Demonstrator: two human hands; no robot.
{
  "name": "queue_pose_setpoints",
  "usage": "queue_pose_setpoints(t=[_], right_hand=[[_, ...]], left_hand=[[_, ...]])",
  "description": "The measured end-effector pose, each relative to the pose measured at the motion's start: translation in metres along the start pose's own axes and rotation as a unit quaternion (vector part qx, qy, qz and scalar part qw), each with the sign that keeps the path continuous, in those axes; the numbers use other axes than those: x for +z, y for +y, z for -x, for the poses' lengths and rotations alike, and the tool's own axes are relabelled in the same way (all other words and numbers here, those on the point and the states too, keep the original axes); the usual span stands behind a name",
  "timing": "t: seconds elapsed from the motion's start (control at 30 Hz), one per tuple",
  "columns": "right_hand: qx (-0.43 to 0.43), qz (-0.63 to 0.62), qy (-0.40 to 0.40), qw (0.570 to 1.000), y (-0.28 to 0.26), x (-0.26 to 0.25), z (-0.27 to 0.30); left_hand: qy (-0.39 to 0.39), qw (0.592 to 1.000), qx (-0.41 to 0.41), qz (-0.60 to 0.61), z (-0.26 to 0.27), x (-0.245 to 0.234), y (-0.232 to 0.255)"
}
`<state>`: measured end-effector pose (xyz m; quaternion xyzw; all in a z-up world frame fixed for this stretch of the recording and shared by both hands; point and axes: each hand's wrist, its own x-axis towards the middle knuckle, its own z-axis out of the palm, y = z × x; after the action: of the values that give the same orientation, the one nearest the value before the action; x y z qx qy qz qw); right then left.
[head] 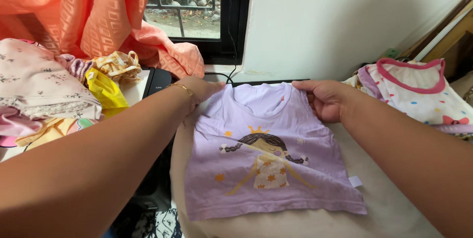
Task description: The person folds several pieces of children's clothing one by one on a white ironing board. Items include denim shorts, a yellow floral top with a bow, a purple tank top, and a white tank top with colorful hearts. Each item is smoothed, folded neatly, and stacked on the right side of the board.
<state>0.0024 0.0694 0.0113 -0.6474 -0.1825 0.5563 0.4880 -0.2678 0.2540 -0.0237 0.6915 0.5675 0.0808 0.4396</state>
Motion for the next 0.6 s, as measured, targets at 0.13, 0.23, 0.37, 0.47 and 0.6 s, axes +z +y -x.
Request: queue_pose_setpoints(t=[0.13, 0.23, 0.37, 0.47, 0.6], right_hand=[[-0.037, 0.001, 0.013, 0.999, 0.002, 0.007, 0.005], [-0.035, 0.019, 0.044, 0.998, 0.004, 0.01, 0.008], [-0.03, 0.015, 0.053, 0.998, 0.005, 0.009, 0.004], [-0.021, 0.011, 0.061, 0.998, 0.006, 0.006, -0.002], [-0.003, 0.015, 0.065, 0.998, 0.007, 0.004, -0.007]], left_hand=[[0.018, 1.0, -0.022, -0.001, -0.006, 0.003, -0.005], [0.017, 0.991, 0.04, 0.123, -0.007, 0.008, -0.012], [-0.015, 0.973, -0.047, 0.225, -0.029, 0.01, -0.018], [-0.01, 0.963, -0.003, 0.269, -0.056, 0.011, -0.029], [-0.011, 0.952, -0.027, 0.304, -0.082, 0.01, -0.044]])
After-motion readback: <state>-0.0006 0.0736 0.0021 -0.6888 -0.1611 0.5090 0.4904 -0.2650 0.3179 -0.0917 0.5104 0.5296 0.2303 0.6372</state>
